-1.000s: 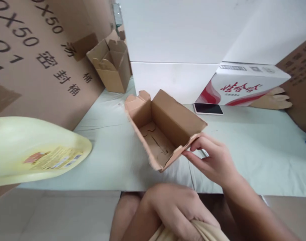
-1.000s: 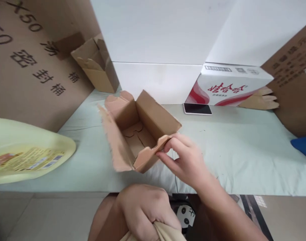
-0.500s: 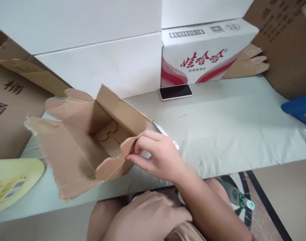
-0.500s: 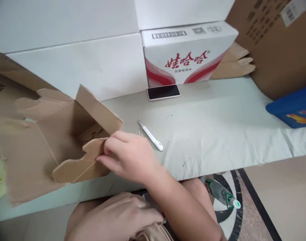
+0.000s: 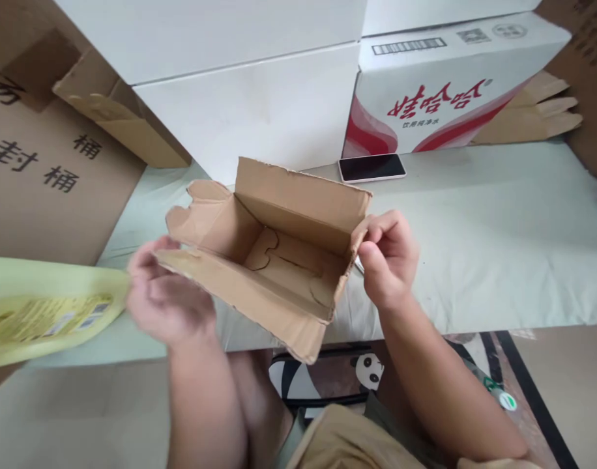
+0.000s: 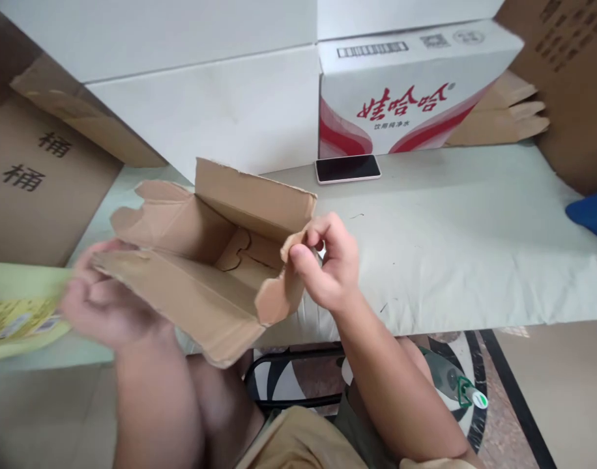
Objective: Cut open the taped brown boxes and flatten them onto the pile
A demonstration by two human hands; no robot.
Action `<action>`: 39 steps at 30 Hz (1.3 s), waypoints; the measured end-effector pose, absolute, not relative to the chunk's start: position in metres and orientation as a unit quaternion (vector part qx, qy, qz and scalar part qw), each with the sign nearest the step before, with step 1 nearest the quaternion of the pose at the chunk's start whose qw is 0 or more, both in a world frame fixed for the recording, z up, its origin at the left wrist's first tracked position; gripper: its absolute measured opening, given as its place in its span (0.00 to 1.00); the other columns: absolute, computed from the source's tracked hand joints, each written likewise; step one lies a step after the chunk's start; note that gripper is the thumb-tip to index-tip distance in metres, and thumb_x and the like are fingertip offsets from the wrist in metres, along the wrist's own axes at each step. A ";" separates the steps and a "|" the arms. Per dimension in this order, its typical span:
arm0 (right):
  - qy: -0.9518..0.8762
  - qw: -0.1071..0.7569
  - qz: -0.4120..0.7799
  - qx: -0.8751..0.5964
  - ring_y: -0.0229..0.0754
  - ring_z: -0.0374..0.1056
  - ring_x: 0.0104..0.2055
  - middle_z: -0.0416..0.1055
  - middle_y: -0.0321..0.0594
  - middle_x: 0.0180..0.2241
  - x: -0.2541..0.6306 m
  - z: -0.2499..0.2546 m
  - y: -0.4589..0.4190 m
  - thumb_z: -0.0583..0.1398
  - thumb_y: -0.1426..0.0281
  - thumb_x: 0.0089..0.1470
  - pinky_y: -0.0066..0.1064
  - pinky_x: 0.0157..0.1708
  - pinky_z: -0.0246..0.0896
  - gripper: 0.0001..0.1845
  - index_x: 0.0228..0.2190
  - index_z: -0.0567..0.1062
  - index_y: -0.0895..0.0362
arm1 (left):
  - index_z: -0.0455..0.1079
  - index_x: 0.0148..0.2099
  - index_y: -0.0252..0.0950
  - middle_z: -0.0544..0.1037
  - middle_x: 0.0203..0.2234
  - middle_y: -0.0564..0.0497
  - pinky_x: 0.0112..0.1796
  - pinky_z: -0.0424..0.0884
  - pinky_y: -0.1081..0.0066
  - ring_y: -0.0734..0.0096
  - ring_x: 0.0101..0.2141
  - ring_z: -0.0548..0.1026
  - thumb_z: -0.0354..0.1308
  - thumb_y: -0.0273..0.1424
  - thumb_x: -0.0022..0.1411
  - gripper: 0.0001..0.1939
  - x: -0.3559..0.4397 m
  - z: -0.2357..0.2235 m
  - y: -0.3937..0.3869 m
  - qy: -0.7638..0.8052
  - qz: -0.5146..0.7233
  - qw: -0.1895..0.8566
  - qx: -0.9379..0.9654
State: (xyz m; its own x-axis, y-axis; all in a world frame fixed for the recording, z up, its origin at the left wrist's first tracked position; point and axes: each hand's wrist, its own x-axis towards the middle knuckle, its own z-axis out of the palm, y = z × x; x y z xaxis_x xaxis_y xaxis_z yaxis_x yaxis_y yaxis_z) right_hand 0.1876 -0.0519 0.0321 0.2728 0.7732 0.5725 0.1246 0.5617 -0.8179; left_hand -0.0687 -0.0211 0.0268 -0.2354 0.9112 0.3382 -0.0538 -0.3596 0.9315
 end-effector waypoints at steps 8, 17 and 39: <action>-0.543 0.620 0.154 -0.544 0.44 0.66 0.46 0.67 0.41 0.46 0.180 0.012 -0.045 0.64 0.62 0.58 0.38 0.42 0.64 0.12 0.42 0.68 0.50 | 0.81 0.43 0.43 0.84 0.45 0.48 0.57 0.73 0.60 0.59 0.51 0.79 0.58 0.51 0.67 0.20 -0.060 0.006 -0.005 0.366 0.693 0.330 0.527; -0.513 0.649 0.316 -0.465 0.49 0.71 0.52 0.75 0.39 0.48 0.178 0.004 -0.041 0.56 0.65 0.62 0.46 0.56 0.65 0.13 0.47 0.75 0.46 | 0.77 0.49 0.40 0.81 0.45 0.48 0.53 0.74 0.64 0.63 0.47 0.79 0.62 0.52 0.66 0.22 -0.058 0.002 -0.008 0.461 0.640 0.299 0.538; -0.480 0.675 0.285 -0.483 0.49 0.71 0.50 0.75 0.43 0.42 0.184 0.005 -0.035 0.54 0.68 0.55 0.45 0.55 0.64 0.10 0.27 0.74 0.53 | 0.76 0.59 0.45 0.74 0.64 0.49 0.71 0.61 0.49 0.52 0.69 0.66 0.60 0.43 0.70 0.19 -0.060 0.010 0.014 0.469 0.514 0.264 0.669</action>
State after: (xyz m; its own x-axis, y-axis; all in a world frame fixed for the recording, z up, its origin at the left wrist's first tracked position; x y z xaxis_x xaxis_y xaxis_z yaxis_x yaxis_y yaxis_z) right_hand 0.1841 -0.0350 0.0053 0.3774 0.8480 0.3721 0.0785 0.3711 -0.9253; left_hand -0.0602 0.0139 0.0105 0.0330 0.8976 0.4396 0.3555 -0.4216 0.8342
